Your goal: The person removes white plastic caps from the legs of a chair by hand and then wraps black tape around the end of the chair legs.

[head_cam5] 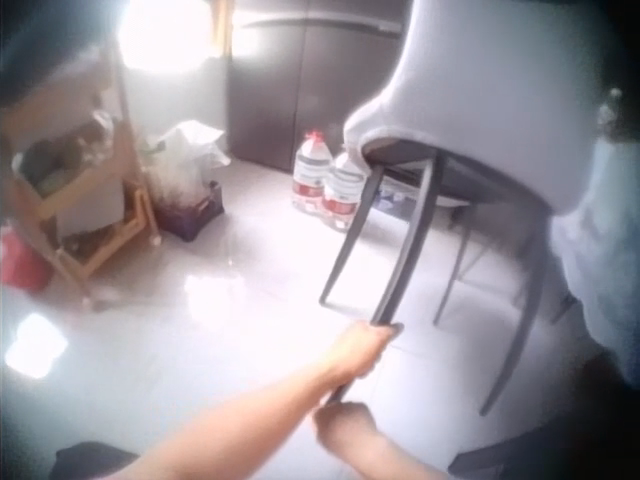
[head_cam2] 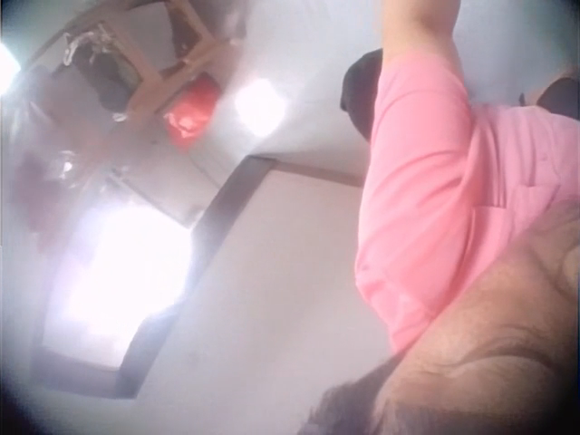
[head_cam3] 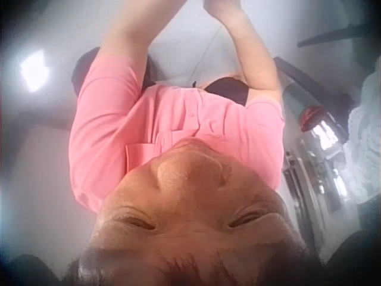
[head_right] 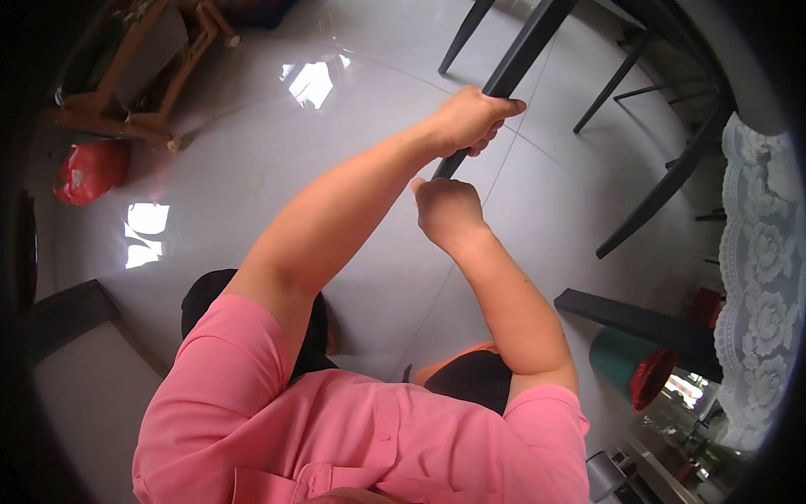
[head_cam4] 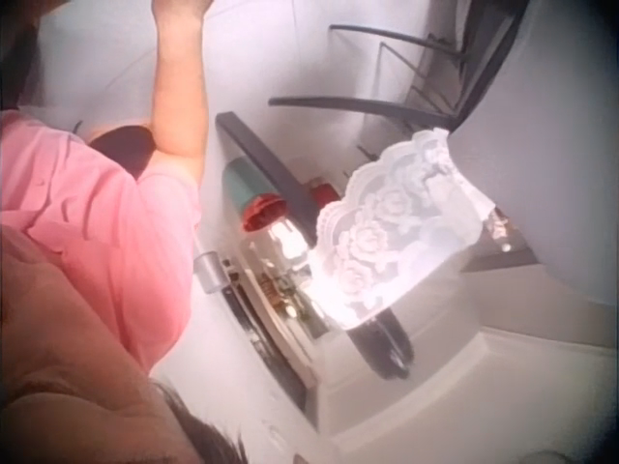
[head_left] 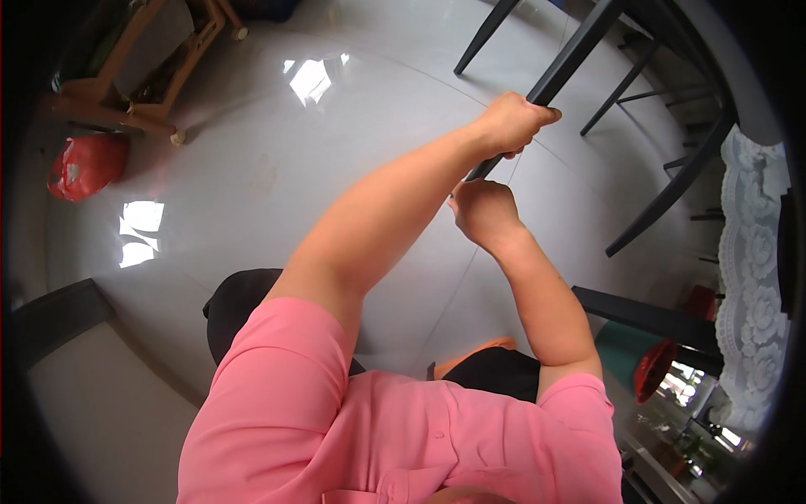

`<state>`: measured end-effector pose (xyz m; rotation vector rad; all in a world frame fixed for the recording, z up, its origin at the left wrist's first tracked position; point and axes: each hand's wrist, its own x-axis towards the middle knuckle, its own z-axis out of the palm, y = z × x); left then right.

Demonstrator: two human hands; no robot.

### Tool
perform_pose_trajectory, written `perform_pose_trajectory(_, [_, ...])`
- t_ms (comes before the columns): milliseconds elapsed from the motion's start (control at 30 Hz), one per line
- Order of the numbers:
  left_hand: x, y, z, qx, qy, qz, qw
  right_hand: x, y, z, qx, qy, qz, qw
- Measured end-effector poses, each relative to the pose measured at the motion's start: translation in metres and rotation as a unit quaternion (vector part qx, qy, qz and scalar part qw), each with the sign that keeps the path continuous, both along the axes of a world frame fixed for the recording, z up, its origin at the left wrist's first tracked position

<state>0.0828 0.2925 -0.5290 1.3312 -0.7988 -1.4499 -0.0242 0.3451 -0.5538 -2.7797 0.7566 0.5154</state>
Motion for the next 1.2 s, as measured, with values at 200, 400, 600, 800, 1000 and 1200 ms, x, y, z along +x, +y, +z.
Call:
perform_pose_trajectory(200, [-0.008,0.001,0.006,-0.016,-0.012,0.002,1.0,0.013,-0.01,0.017,0.012,0.129,-0.037,0.991])
perform_pose_trajectory(400, [-0.009,-0.002,0.005,-0.028,-0.027,-0.024,0.999,-0.002,-0.01,0.03,0.053,0.134,-0.049,0.988])
perform_pose_trajectory(600, [-0.015,-0.012,-0.003,-0.055,-0.044,-0.042,0.997,-0.012,-0.01,0.019,0.021,0.142,-0.068,0.987])
perform_pose_trajectory(800, [-0.005,-0.008,0.008,-0.052,-0.013,-0.067,0.996,-0.002,-0.011,0.034,-0.001,0.146,-0.062,0.987])
perform_pose_trajectory(1000, [0.001,-0.015,0.007,-0.03,0.085,-0.159,0.983,-0.001,-0.016,0.052,-0.02,0.193,-0.017,0.981])
perform_pose_trajectory(1200, [-0.001,-0.018,0.008,-0.034,0.107,-0.185,0.976,-0.004,-0.006,0.061,-0.003,0.182,-0.028,0.983])
